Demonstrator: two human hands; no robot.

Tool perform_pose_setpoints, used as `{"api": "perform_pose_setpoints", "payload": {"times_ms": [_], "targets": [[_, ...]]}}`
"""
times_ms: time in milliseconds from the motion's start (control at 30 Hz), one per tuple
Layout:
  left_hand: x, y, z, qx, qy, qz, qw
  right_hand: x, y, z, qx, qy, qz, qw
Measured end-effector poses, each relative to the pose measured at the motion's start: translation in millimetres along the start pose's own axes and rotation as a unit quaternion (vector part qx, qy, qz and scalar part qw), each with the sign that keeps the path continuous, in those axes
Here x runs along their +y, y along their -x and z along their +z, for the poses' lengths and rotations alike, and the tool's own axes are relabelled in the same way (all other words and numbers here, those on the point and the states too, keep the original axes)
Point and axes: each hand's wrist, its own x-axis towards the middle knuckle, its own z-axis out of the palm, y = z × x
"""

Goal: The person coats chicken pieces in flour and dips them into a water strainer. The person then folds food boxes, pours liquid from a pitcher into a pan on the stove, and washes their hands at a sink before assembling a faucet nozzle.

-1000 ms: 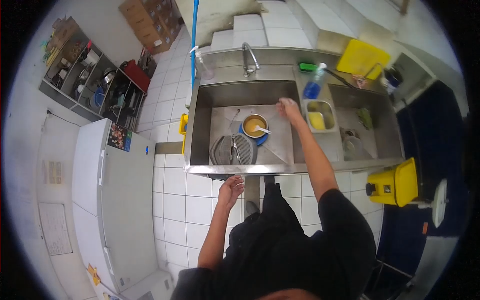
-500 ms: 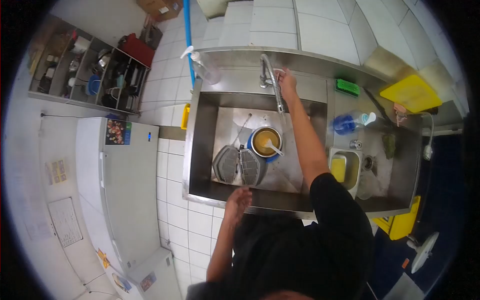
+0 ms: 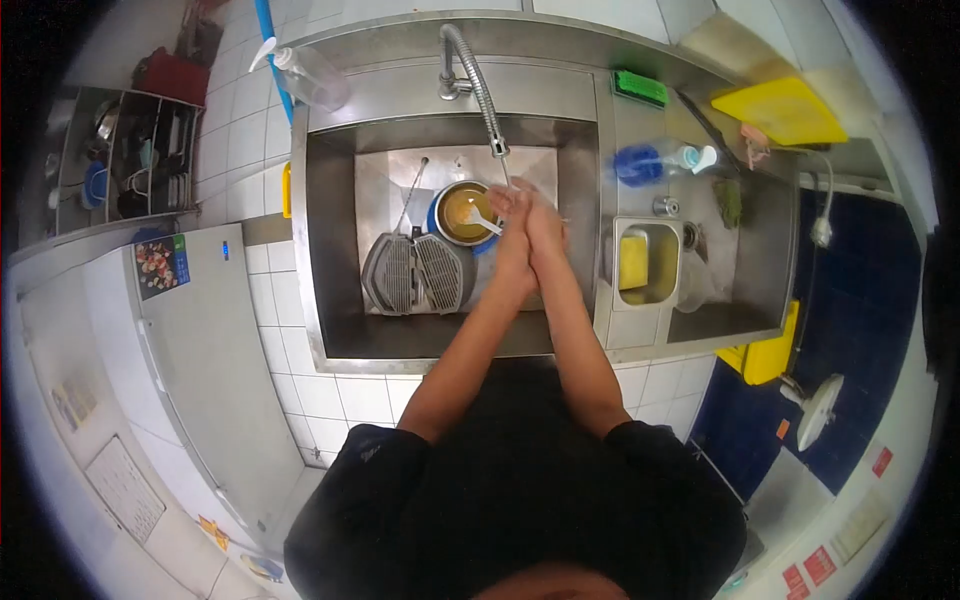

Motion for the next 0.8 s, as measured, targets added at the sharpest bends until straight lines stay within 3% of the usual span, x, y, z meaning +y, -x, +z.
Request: {"api": "perform_pose_setpoints", "payload": {"times_ms": [33,67,100,133,167,200,267,300,333,367,400,433,467,533,567,667,800], "targets": [[-1.7,-21.8,-13.7,-0.009,0.046,0.004,0.999,8.7,5.4,-6.7,-0.019,0.135,-0.038,0.99],[-13.9,-60.2,-45.8,-0.002,-0.013,0.037,0.999,13.8,10.6,-9.3,-0.039,0.269,-0.075,0.96],[-26.1,-98.2,-77.5,0.008,-0.074,0.068,0.995,20.0,22.3,-0.6,0.047,0.426,-0.193,0.883],[-37.4,-134.4,-107.5,0.022,-0.134,0.098,0.986,16.3,17.4,0.6,0.006,0.356,-0.136,0.925],[-39.4,-101.3,-82.6,-0.002,0.008,0.095,0.995,9.6,3.6,-0.2,-0.036,0.282,-0.078,0.955],[-31.5,-64.7,-54.9,0.044,-0.008,0.091,0.995,7.4,-7.0,-3.2,-0.077,0.204,-0.017,0.976],[-6.4,-12.8,-6.9,0.13,-0.043,0.087,0.987,8.2,-31.0,-17.1,-0.14,0.466,-0.077,0.87],[-0.6,-9.0,-0.5,0.112,-0.062,0.107,0.986,6.5,-28.2,-14.8,-0.13,0.461,-0.071,0.875],[-2.7,-34.7,-12.4,0.112,-0.181,0.145,0.966,5.0,-25.4,-12.7,-0.12,0.456,-0.065,0.879],[-10.1,-80.8,-37.8,0.112,-0.297,0.18,0.931,6.1,-1.5,3.6,-0.07,0.312,-0.023,0.947],[7.2,-70.3,-24.0,0.095,-0.325,0.183,0.923,5.8,11.5,12.8,-0.018,0.159,0.02,0.987],[24.3,-60.1,-10.6,0.078,-0.353,0.187,0.913,3.0,8.9,3.2,-0.029,0.062,0.093,0.993],[22.4,-81.7,-24.3,0.048,-0.348,0.186,0.918,6.7,10.0,-4.9,-0.005,0.154,0.057,0.986],[-8.0,-150.3,-78.9,-0.086,-0.13,0.179,0.971,-28.4,71.7,55.0,0.042,0.331,-0.008,0.943],[-23.2,-169.8,-100.5,-0.14,-0.022,0.172,0.975,-12.2,62.2,46.4,0.067,0.312,-0.075,0.945],[-18.3,-121.3,-79.6,-0.123,0.025,0.102,0.987,-13.2,32.9,35.4,0.032,0.07,-0.038,0.996],[-8.3,-30.0,-24.7,-0.059,0.177,-0.017,0.982,3.5,-23.0,13.7,-0.048,-0.116,-0.006,0.992]]}}
